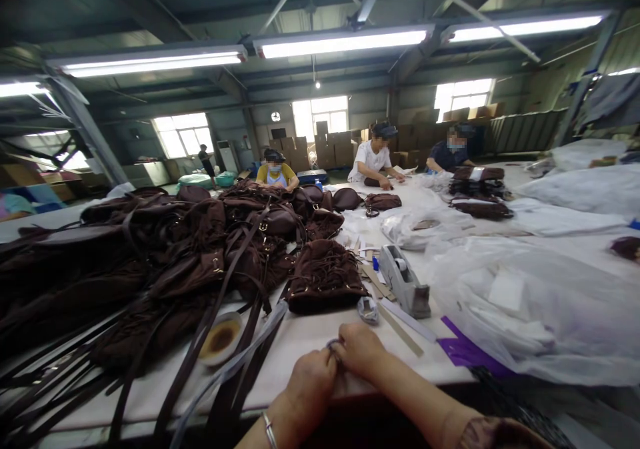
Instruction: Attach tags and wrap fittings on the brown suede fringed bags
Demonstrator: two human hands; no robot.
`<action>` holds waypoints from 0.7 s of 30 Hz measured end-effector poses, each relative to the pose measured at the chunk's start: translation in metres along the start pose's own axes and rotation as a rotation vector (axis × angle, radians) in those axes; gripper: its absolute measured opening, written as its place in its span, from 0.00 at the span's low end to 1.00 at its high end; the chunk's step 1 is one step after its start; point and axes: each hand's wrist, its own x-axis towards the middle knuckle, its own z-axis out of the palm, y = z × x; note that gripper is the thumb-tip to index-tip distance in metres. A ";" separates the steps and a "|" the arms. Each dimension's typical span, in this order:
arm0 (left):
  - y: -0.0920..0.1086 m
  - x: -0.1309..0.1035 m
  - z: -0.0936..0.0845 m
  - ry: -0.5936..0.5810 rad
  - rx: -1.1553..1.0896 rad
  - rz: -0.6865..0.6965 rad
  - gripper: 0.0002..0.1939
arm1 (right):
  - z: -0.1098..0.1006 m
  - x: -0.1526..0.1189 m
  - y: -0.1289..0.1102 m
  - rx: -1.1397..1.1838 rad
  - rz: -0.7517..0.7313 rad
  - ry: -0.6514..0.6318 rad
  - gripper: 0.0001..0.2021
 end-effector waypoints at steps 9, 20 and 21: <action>-0.002 -0.023 -0.015 -0.001 -0.034 0.020 0.19 | -0.012 0.002 0.002 -0.043 -0.098 -0.103 0.10; 0.005 0.002 0.014 -0.005 -0.006 -0.030 0.14 | -0.003 -0.003 -0.003 -0.051 0.047 -0.026 0.16; 0.009 0.003 0.014 -0.001 -0.019 -0.075 0.14 | -0.001 -0.006 -0.004 -0.046 0.096 -0.020 0.15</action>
